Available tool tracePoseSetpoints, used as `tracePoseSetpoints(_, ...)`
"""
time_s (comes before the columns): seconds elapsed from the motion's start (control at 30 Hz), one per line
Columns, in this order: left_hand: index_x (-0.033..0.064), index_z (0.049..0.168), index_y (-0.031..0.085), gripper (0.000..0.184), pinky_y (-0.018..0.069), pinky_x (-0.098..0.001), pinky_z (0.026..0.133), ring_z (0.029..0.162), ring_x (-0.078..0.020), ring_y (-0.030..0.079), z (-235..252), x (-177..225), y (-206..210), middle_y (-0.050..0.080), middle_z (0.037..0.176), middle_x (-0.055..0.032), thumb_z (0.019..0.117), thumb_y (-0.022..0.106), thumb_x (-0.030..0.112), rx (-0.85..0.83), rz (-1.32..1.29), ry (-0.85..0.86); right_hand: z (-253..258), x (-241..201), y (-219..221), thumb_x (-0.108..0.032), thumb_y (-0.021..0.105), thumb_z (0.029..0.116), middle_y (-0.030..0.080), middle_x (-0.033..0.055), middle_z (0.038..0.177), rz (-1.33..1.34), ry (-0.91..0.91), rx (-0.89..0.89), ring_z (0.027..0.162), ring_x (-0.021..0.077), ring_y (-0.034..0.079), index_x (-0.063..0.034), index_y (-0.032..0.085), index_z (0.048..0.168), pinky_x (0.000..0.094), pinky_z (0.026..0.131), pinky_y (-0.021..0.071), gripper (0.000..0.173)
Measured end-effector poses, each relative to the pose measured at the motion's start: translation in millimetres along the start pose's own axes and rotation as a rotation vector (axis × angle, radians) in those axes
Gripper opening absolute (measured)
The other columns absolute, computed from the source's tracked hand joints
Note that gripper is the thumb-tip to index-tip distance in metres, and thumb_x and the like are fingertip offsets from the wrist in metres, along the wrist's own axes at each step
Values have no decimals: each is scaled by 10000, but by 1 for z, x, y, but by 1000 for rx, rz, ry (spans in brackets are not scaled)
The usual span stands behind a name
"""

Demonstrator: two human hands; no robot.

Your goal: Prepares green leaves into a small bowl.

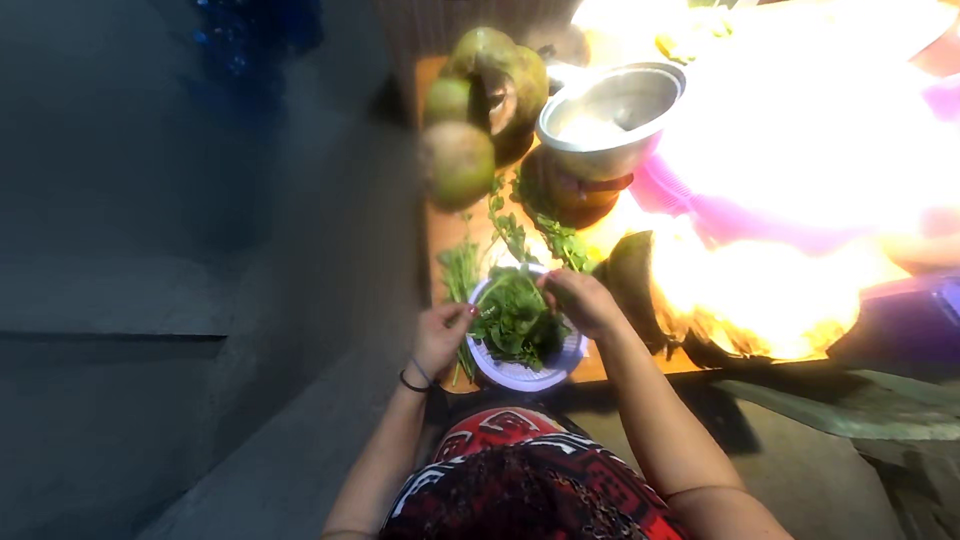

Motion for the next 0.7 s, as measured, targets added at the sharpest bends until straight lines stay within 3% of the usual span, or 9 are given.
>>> tracePoseSetpoints(0.13, -13, 964, 748, 125, 517, -163, 652, 683, 47, 600, -2, 0, 0, 719, 817, 14, 975, 644, 54, -3, -13, 12, 1, 2, 0, -127, 435, 1083, 638, -57, 755, 6, 29, 70, 621, 18, 569, -84, 668, 980, 194, 602, 511, 258)
tracePoseSetpoints(0.27, -11, 968, 751, 116, 513, -159, 638, 666, 46, 594, -3, 1, 2, 718, 806, 8, 973, 654, 53, 0, 2, 44, -1, 5, -1, -156, 499, 1069, 657, -22, 842, -96, 36, 58, 731, 32, 603, -50, 679, 1041, 244, 693, 531, 211)
tracePoseSetpoints(0.47, -10, 977, 753, 123, 517, -163, 648, 676, 41, 602, -3, 3, 6, 725, 817, 0, 975, 655, 65, -14, 41, 57, -3, 4, -1, -174, 421, 1102, 703, -31, 862, -22, 82, 13, 635, 9, 577, -64, 700, 995, 183, 580, 496, 318)
tracePoseSetpoints(0.57, -5, 973, 756, 126, 514, -163, 641, 666, 43, 598, -3, 2, 7, 724, 808, 2, 974, 656, 71, -10, 51, 69, -4, 5, -2, -170, 404, 1102, 727, -31, 881, 22, 83, -1, 638, 11, 597, -68, 706, 1011, 183, 575, 507, 331)
tracePoseSetpoints(0.7, -3, 978, 756, 134, 524, -173, 662, 682, 37, 607, -3, 1, 8, 727, 820, -2, 980, 652, 81, -19, 65, 62, -6, 6, -4, -150, 421, 1074, 717, -53, 847, 27, 56, -35, 638, 2, 589, -100, 714, 941, 185, 588, 504, 326)
Point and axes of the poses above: each hand's wrist, its own z-axis towards the middle knuckle, its own y-axis out of the palm, x = y × z, the point moved 3 cm from there along z, towards the middle knuckle
